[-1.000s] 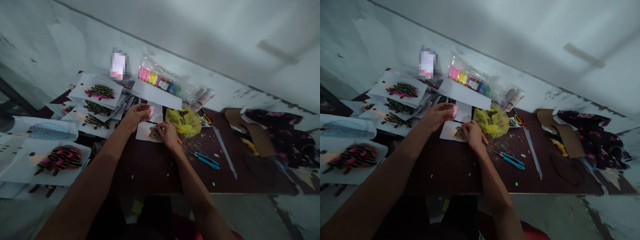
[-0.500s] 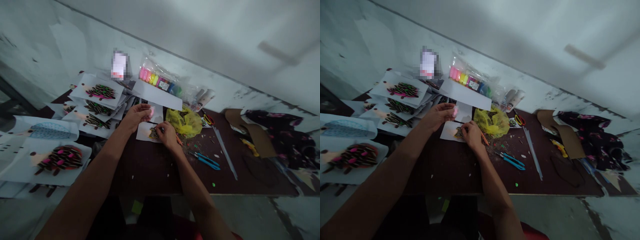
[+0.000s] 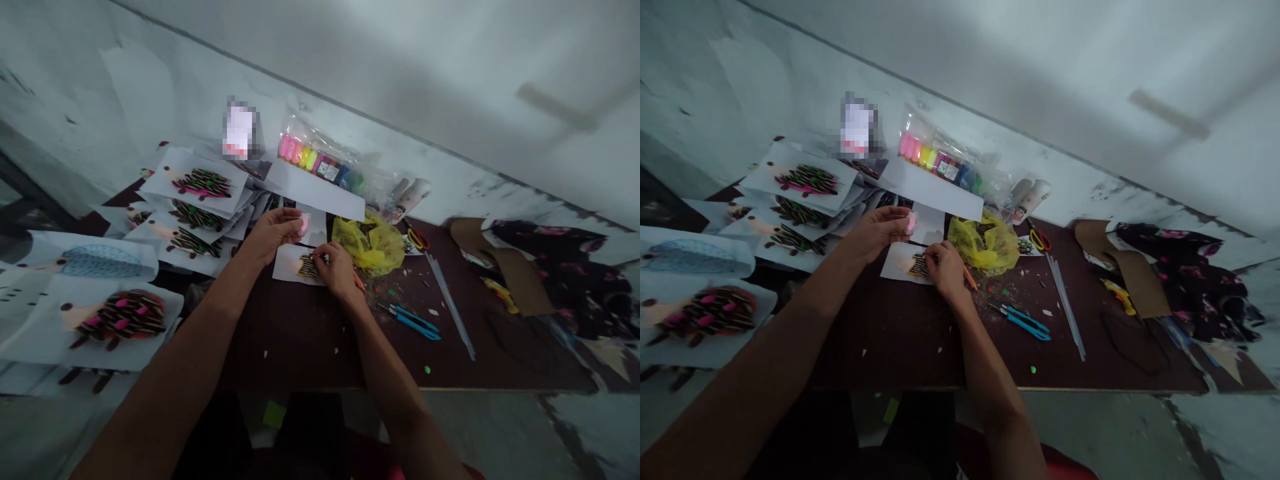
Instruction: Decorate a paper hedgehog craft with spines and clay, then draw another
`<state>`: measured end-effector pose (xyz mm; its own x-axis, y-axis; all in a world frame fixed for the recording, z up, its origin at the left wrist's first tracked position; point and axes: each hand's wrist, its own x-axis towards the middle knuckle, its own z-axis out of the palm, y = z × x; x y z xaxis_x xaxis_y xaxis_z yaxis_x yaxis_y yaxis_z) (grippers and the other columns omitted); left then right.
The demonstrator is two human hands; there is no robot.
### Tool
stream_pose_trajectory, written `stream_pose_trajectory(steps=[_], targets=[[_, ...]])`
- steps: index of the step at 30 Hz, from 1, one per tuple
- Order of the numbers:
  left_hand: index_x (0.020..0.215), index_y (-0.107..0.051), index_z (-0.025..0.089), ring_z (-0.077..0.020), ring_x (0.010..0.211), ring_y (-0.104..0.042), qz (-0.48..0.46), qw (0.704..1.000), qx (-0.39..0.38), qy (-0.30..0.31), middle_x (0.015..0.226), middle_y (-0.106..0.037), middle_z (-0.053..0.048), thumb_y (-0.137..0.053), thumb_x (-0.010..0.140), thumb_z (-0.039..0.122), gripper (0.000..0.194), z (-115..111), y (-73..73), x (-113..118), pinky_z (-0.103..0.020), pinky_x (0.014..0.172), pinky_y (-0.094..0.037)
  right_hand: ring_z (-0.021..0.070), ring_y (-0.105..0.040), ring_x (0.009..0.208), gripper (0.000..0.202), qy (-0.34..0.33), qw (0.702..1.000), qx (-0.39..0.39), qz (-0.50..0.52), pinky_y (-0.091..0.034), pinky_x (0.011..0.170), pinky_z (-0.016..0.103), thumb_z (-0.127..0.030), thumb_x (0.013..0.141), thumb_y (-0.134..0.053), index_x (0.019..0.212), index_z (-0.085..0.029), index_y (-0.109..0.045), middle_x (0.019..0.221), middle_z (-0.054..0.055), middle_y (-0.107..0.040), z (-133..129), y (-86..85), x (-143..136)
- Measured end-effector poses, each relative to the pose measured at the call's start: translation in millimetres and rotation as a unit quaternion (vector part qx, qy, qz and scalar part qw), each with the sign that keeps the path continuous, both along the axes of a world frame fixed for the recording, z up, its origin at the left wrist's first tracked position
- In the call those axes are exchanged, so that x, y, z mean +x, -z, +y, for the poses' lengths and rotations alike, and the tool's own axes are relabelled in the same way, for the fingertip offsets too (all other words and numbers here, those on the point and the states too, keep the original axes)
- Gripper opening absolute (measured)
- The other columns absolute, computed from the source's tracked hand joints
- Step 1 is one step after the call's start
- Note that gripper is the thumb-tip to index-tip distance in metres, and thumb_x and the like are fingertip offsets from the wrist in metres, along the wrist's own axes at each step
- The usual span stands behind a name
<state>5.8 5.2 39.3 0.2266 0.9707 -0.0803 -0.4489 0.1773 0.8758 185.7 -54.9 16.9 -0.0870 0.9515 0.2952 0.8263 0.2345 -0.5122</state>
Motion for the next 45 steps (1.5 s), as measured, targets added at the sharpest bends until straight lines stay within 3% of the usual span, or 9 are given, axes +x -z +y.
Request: stream_pose_trajectory(steps=[14,24,45], targets=[[0.087,-0.067,0.015,-0.0124,0.070,-0.063,0.001,0.999,-0.036,0.003,0.083,-0.067,-0.002,-0.082,0.067,0.015,0.025,-6.0,-2.8,5.7,-0.029,0.069,-0.055,0.0180,-0.061,0.083,0.009,0.005,1.000,-0.001,0.000,-0.044,0.079,0.029,-0.012,0.086,-0.066,0.083,-0.019,-0.071,0.089,0.004,-0.065,1.4,-0.1,-1.3],[0.087,-0.058,0.017,-0.0135,0.077,-0.061,0.007,0.996,-0.068,0.062,0.081,-0.060,0.002,-0.077,0.070,0.012,0.026,-7.5,4.0,15.8,-0.048,0.086,-0.058,0.0168,-0.058,0.080,0.008,0.029,1.000,0.005,-0.004,-0.043,0.076,0.027,-0.014,0.086,-0.067,0.081,-0.020,-0.069,0.085,0.002,-0.062,1.8,1.1,-0.5],[0.086,-0.058,0.018,-0.0144,0.074,-0.060,0.057,0.994,-0.082,0.045,0.078,-0.060,0.000,-0.069,0.072,0.008,0.020,-14.4,4.0,24.3,-0.036,0.074,-0.062,0.0169,-0.060,0.079,0.010,0.026,1.000,-0.012,0.004,-0.044,0.075,0.028,-0.016,0.087,-0.066,0.083,-0.020,-0.074,0.084,0.003,-0.066,2.3,2.1,-0.1]])
